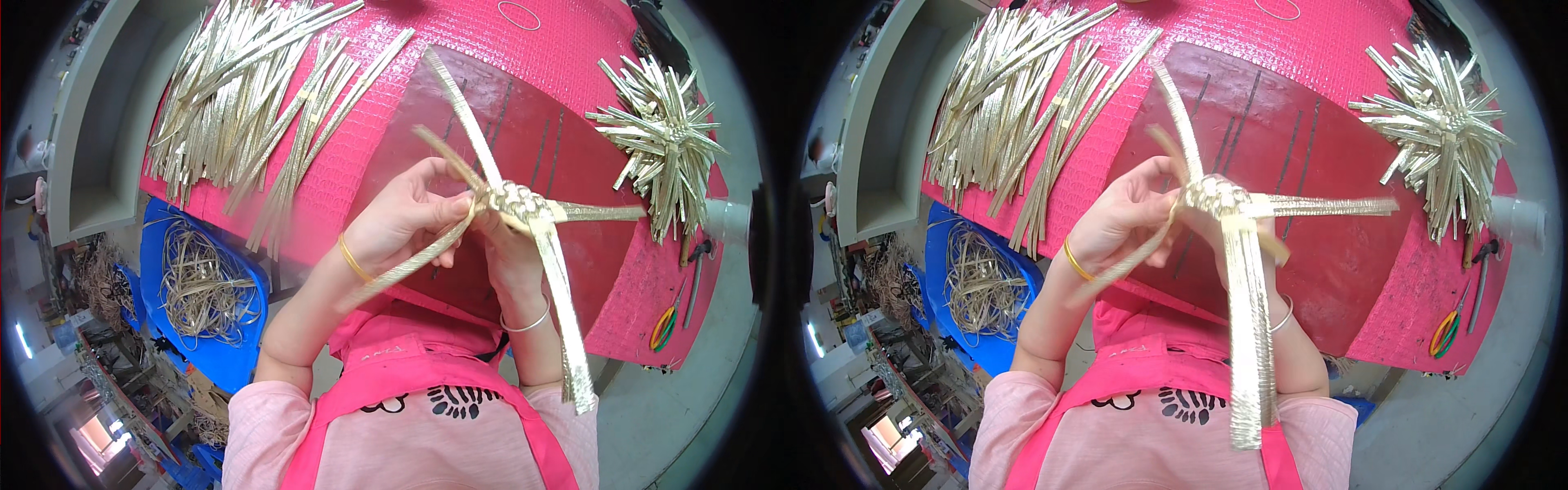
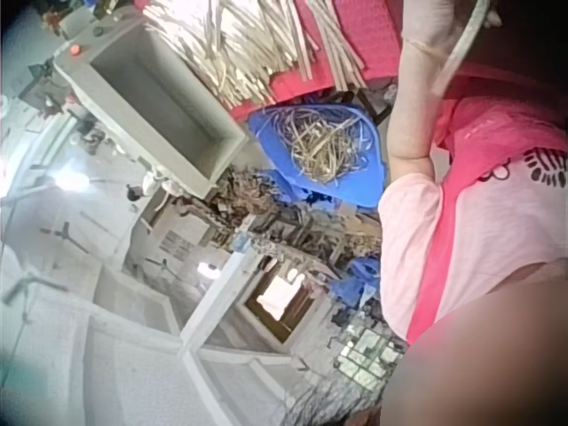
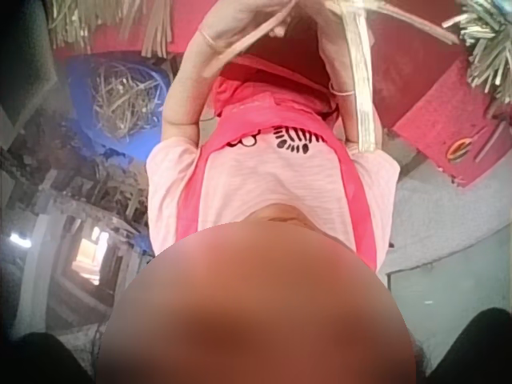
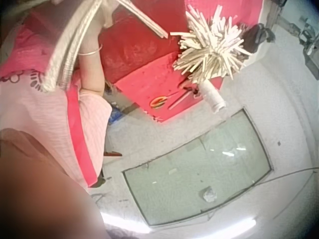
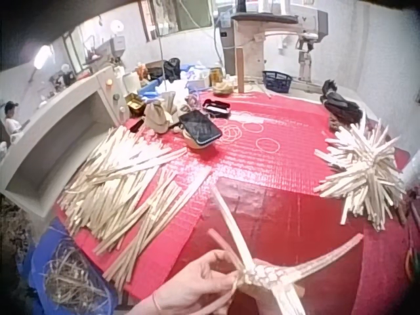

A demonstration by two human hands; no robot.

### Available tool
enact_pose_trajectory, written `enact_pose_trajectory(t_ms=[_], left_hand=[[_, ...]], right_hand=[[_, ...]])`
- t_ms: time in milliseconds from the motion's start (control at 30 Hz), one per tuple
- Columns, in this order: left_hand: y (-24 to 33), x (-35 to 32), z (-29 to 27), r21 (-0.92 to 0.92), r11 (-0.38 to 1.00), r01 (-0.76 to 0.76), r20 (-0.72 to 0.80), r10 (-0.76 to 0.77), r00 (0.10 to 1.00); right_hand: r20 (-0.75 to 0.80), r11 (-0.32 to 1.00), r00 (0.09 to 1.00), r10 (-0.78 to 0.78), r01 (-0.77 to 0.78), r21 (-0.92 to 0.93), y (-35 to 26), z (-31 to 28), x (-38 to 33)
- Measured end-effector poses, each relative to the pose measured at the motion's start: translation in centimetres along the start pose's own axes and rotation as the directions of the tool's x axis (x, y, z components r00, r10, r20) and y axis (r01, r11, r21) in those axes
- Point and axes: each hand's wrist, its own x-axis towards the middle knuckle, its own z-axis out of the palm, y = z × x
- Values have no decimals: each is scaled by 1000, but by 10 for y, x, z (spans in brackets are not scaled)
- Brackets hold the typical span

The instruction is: Weaving and assembling decorative stars or ornaments using gold-colored straw strips.

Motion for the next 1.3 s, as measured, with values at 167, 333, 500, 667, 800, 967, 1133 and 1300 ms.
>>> enact_pose_trajectory(t_ms=[167, 333, 500, 667, 800, 967, 1133, 1300], left_hand=[[-13, -14, 28, 737, 591, -327, -144, 611, 779], [-14, -12, 17, 625, 618, -477, -139, 689, 711], [-38, 8, 21, -219, 834, -507, -312, 432, 846], [-11, 3, 10, 116, 924, -363, -163, 378, 911], [45, 16, -13, 993, 119, 7, -28, 176, 984], [25, 3, -3, 828, -510, 233, 238, 695, 678], [-26, 1, -21, 933, -273, 237, 28, 707, 706], [-38, 1, -24, 645, 697, -312, -230, 567, 791]], right_hand=[[84, 671, 932, -352, 314, -672, -8, 7, 2], [306, 436, 901, -308, 419, -796, -22, 15, 3], [-96, 803, 924, -370, 267, -533, 4, 22, -6], [-284, 942, 900, -330, 336, -30, -25, -29, 10], [16, 494, 632, -774, 620, -609, -71, -25, -15], [245, 251, 676, -695, 548, -798, -54, -12, -21], [279, 441, 916, -286, 385, -811, -40, -6, -17], [273, 590, 942, -192, 334, -735, -30, -7, -7]])
